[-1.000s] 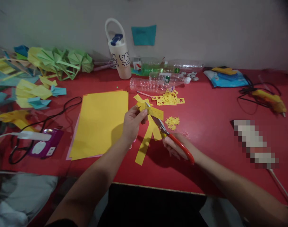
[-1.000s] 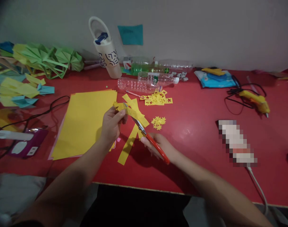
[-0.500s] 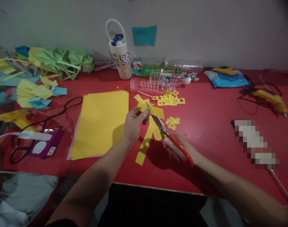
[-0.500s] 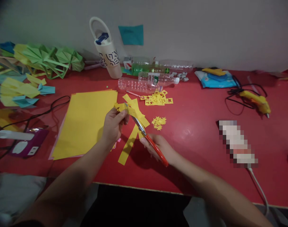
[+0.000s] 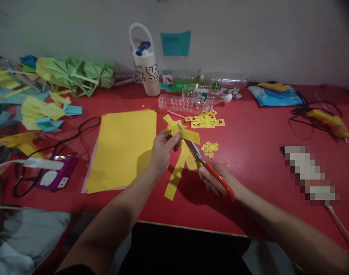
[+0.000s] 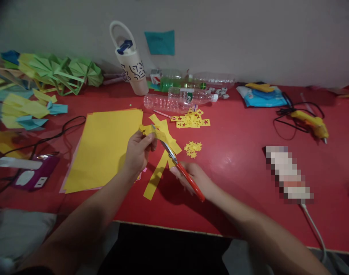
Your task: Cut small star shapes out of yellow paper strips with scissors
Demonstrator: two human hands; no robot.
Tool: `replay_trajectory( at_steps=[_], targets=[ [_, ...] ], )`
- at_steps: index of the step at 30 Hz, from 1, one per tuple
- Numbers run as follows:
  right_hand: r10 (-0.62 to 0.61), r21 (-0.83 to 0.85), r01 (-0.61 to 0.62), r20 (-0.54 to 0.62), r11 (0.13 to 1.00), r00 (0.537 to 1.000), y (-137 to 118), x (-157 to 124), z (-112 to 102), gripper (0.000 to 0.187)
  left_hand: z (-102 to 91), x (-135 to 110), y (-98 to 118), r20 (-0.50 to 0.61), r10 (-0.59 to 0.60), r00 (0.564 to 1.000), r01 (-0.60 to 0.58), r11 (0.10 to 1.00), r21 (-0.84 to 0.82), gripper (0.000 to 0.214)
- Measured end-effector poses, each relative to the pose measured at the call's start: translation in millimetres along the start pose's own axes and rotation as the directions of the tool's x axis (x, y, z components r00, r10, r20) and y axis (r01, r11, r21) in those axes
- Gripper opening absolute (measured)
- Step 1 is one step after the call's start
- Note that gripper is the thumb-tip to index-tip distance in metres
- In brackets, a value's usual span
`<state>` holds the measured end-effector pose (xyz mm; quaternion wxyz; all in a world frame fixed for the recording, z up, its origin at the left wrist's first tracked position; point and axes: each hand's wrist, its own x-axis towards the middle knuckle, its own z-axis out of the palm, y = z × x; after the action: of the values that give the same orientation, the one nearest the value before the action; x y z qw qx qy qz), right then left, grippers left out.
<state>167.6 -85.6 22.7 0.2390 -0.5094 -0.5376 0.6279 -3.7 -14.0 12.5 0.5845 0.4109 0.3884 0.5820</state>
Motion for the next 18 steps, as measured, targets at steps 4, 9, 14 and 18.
replay_trajectory(
  at_steps=[4,9,14,18],
  targets=[
    [-0.017,-0.009,0.017,-0.006,1.0,1.0,-3.4,0.1,-1.1,0.047,-0.7,0.4,0.8,0.006,0.002,1.0,-0.002,1.0,0.001,0.02],
    [0.008,-0.021,-0.009,-0.007,1.0,1.0,-5.3,0.6,-2.8,0.048,0.4,1.0,3.1,-0.005,-0.011,1.0,0.011,1.0,-0.016,0.022],
    [-0.009,-0.025,0.009,0.007,1.0,1.0,-3.4,0.5,-4.4,0.047,0.5,1.1,3.6,0.01,-0.005,1.0,0.006,1.0,-0.024,0.021],
    [0.006,-0.028,-0.006,-0.004,1.0,1.0,-2.4,1.1,-5.8,0.047,-1.1,1.3,4.9,-0.031,-0.022,0.999,0.021,1.0,-0.015,0.022]
  ],
)
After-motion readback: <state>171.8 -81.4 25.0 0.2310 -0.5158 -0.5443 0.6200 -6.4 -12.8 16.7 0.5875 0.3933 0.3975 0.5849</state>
